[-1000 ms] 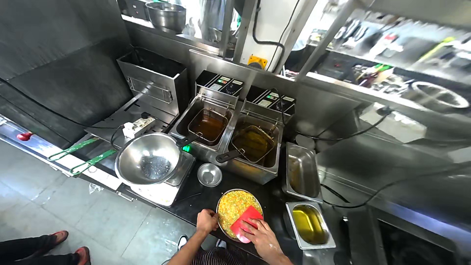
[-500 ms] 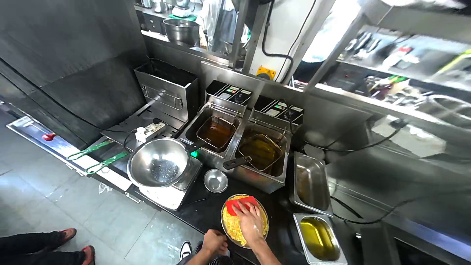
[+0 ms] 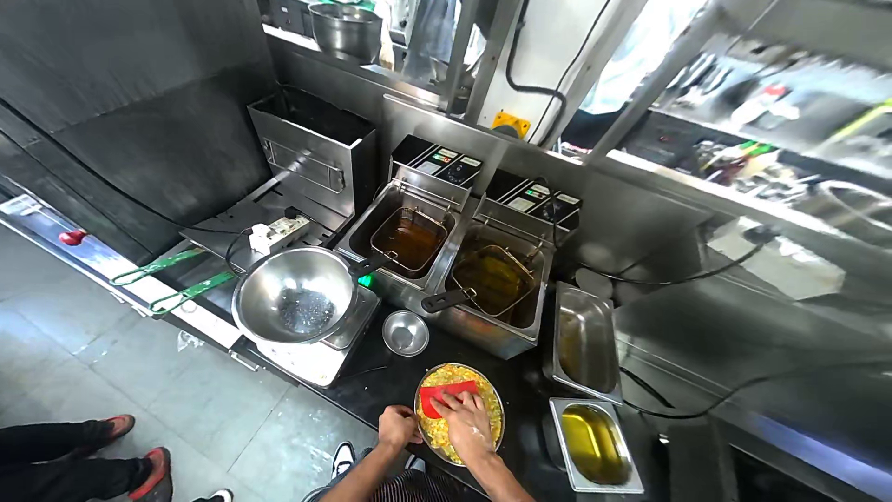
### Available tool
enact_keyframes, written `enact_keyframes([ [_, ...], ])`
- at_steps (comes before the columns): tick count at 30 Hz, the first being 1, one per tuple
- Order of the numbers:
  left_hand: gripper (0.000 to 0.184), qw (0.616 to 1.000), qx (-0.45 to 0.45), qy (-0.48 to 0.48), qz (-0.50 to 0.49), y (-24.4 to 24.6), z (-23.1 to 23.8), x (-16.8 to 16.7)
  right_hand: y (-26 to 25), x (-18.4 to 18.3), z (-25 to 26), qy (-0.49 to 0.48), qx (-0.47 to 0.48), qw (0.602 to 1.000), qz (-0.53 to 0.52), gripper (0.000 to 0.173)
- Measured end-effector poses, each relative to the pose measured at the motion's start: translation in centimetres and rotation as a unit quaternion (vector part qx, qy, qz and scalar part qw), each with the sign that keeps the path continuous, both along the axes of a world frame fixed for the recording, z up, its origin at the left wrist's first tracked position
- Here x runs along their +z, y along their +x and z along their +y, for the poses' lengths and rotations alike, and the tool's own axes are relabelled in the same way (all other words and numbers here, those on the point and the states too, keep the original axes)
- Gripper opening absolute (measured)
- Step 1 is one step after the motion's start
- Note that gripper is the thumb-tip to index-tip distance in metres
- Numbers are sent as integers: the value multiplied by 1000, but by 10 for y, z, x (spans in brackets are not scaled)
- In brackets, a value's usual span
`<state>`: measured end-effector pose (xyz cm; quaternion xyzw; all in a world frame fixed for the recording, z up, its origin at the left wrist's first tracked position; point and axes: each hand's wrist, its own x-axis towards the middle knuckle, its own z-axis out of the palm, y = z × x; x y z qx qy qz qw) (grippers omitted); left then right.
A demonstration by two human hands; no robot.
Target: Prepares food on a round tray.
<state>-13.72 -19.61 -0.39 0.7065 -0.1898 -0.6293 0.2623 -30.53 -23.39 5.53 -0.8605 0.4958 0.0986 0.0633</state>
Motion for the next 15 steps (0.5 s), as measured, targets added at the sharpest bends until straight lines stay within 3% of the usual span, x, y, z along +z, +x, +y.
enact_keyframes([
  [3,14,999,-21,-11,-35,5,-2,1,-5,-4,14,-14,10,1000,-10,64],
  [9,23,978,-164,-52,-115,14,-17,12,-24,-15,32,-25,4,999,-35,67],
  [12,33,949,-250,-73,-177,13,-39,20,-28,-17,30,-33,-5,998,-47,65],
  [15,31,919,-334,-78,-195,14,-67,24,-27,-15,29,-24,-3,999,-46,65],
])
